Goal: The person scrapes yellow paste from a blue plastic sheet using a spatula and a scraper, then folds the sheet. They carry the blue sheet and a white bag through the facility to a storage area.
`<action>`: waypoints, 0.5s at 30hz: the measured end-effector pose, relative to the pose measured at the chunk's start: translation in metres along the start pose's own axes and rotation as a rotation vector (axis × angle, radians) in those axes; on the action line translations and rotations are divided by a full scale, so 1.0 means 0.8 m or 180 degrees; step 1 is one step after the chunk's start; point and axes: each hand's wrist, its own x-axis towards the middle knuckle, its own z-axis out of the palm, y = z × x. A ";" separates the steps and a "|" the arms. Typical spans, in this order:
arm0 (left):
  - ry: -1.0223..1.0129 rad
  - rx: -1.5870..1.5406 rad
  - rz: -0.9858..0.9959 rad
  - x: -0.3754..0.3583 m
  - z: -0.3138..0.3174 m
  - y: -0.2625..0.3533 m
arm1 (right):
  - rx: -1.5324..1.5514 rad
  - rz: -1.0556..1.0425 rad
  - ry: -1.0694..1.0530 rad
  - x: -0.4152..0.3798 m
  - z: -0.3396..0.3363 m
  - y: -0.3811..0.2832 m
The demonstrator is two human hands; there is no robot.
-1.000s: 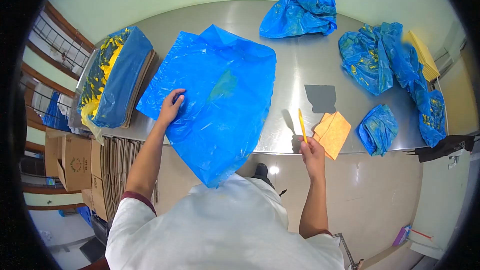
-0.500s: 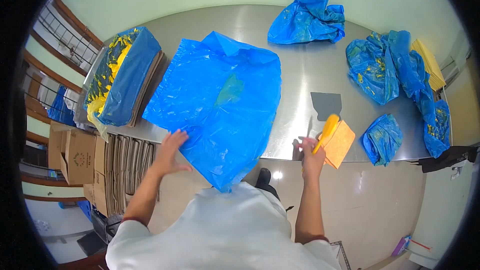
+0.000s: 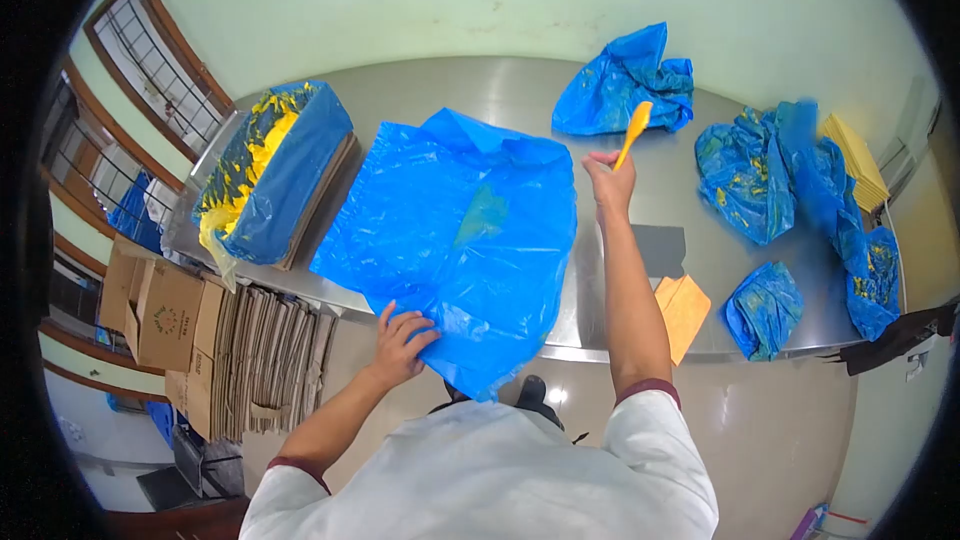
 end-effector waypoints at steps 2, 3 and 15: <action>-0.0030 0.0046 0.0014 -0.002 0.001 0.004 | -0.0257 -0.0439 -0.0144 0.019 -0.001 -0.001; -0.0047 0.0059 0.0019 -0.005 0.003 0.006 | -0.0625 -0.0592 -0.0343 0.018 -0.001 -0.010; 0.0489 -0.0412 -0.0313 -0.003 -0.004 0.012 | -0.2342 -0.2520 -0.0846 0.033 0.128 -0.054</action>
